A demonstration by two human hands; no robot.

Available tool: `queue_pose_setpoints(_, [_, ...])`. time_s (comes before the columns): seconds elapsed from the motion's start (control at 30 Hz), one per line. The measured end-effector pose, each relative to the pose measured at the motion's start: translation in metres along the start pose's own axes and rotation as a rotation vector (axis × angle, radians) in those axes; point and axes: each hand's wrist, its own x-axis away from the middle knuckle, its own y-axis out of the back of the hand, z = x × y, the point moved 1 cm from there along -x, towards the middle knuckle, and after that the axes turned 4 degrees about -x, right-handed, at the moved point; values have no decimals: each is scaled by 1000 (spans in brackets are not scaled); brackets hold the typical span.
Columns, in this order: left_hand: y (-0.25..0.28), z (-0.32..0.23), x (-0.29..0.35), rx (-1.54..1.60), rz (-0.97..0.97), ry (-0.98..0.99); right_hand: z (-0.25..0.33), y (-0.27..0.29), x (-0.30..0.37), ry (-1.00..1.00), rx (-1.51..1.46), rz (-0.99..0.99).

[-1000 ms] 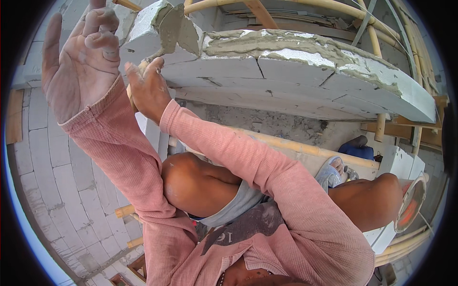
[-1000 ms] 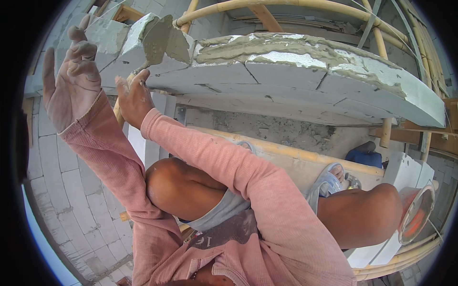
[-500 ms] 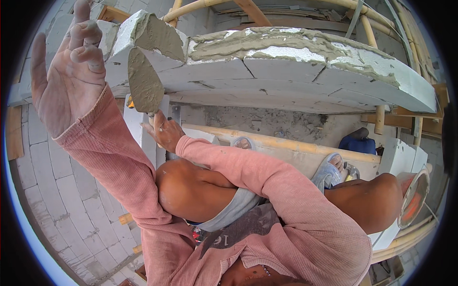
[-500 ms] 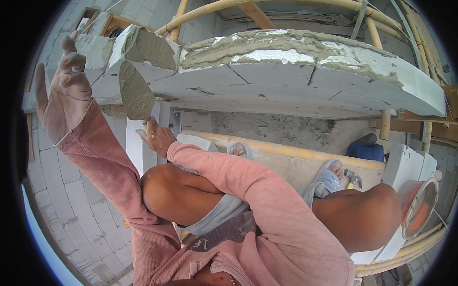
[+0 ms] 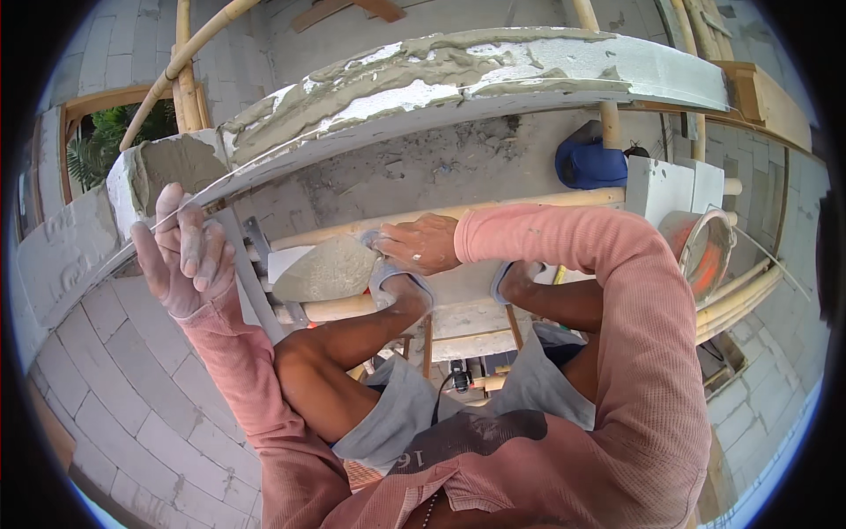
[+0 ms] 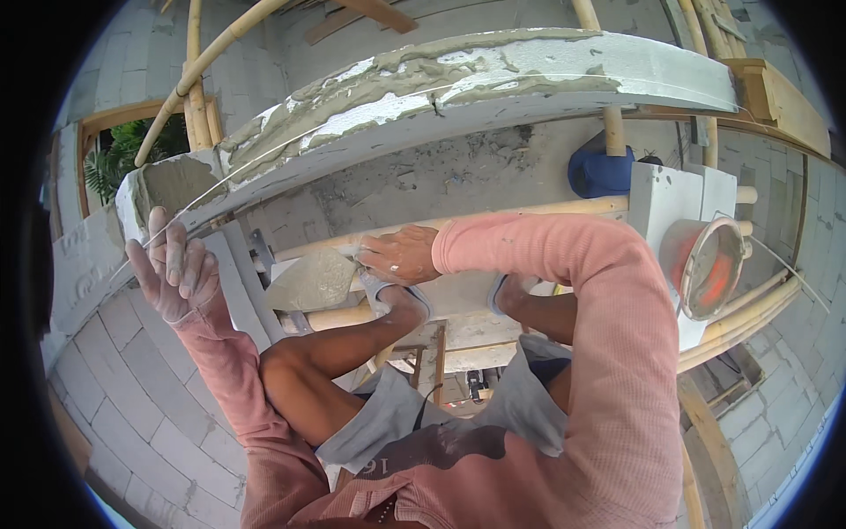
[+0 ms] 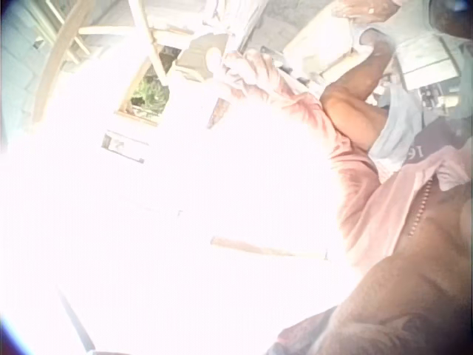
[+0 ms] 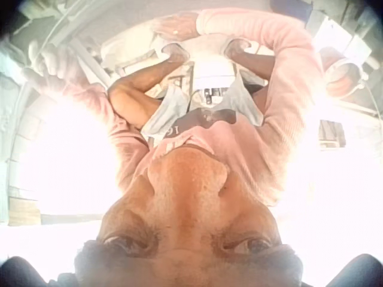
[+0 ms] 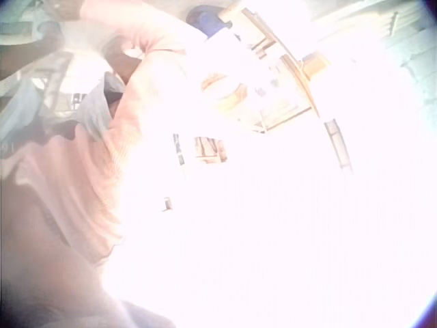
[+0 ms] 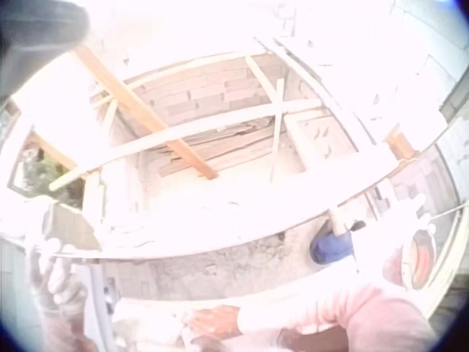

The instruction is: The person applies mortar onto a wall using a trowel, places a concrete block onto the mortar, and taps it into place with a hammer. The person then applies more mortar along the structure using the trowel and a bucket.

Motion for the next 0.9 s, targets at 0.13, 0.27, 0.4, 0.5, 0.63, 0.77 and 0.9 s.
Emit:
queue_pose_setpoints(0.13, [-2, 29, 5, 199, -138, 212, 22, 43, 122, -334, -17, 177])
queue_pose_setpoints(0.27, [-36, 70, -25, 363, -208, 436, 72, 50, 261, -759, -70, -17])
queue_pose_setpoints(0.4, [-68, 110, -36, 367, -190, 616, 160, 58, 355, -1122, -44, -481])
queue_pose_setpoints(0.5, [-85, 115, 3, 31, -350, 863, 210, 59, 389, -1477, -117, -922])
queue_pose_setpoints(0.63, [-43, 110, 104, -891, -267, 1174, 209, 75, 431, -1707, -367, -1231])
queue_pose_setpoints(0.77, [-47, 115, 166, -1102, -67, 1148, 176, 65, 537, -1734, -1062, -1393])
queue_pose_setpoints(0.9, [-74, 52, 189, -912, -472, 1283, 181, 12, 525, -1530, -1403, -2056])
